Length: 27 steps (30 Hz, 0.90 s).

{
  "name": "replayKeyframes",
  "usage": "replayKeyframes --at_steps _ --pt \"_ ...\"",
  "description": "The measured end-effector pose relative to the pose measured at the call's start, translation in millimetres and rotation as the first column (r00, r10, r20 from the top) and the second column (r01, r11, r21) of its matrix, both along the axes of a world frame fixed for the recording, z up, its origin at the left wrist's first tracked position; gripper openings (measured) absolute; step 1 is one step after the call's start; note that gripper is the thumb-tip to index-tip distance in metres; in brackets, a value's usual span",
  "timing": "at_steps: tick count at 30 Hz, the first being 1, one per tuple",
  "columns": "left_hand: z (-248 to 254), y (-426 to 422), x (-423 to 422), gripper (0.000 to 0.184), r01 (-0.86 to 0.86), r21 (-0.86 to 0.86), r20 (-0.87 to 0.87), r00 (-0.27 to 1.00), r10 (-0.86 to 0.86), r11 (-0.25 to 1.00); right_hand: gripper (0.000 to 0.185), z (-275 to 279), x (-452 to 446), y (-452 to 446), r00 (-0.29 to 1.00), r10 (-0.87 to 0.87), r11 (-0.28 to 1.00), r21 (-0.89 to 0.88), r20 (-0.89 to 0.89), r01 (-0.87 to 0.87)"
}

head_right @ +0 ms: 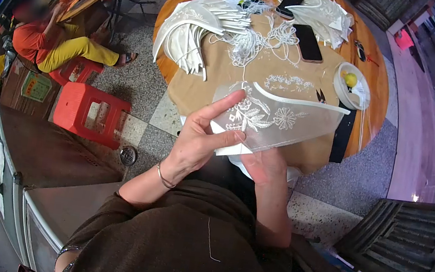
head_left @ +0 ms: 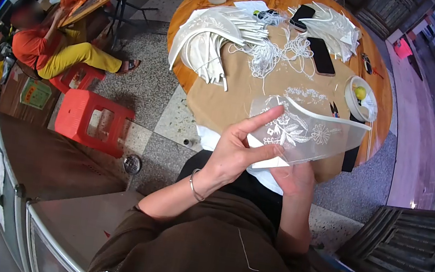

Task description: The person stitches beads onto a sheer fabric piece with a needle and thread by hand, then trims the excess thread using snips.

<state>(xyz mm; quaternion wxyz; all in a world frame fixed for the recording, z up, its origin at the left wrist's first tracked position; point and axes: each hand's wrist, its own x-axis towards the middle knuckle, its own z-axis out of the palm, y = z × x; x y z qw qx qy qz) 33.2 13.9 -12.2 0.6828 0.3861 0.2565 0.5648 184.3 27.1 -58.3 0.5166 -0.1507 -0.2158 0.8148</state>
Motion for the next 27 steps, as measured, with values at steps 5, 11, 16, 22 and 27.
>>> replayKeyframes --at_steps 5,11,16,22,27 --pt "1 -1 -1 0.062 -0.022 0.067 -0.094 0.995 0.029 0.998 0.045 -7 2 4 0.987 -0.061 0.998 -0.024 -0.151 0.058" --pt "2 0 -7 0.06 -0.085 0.13 -0.139 0.985 0.103 0.988 0.033 25 31 12 0.886 -0.461 0.837 -0.358 -0.056 0.413" --pt "5 -1 -9 0.052 -0.112 0.092 -0.098 0.988 0.121 0.989 0.013 2 47 11 0.938 -0.309 0.944 -0.172 -0.155 0.282" --pt "-2 3 -4 0.047 -0.145 0.17 -0.107 0.981 0.164 0.975 0.018 21 5 1 0.843 -0.435 0.824 -0.236 0.317 0.515" --pt "-3 5 -2 0.042 -0.149 0.106 -0.107 0.981 0.161 0.983 0.041 -12 18 -3 0.885 -0.37 0.899 -0.13 0.281 0.417"
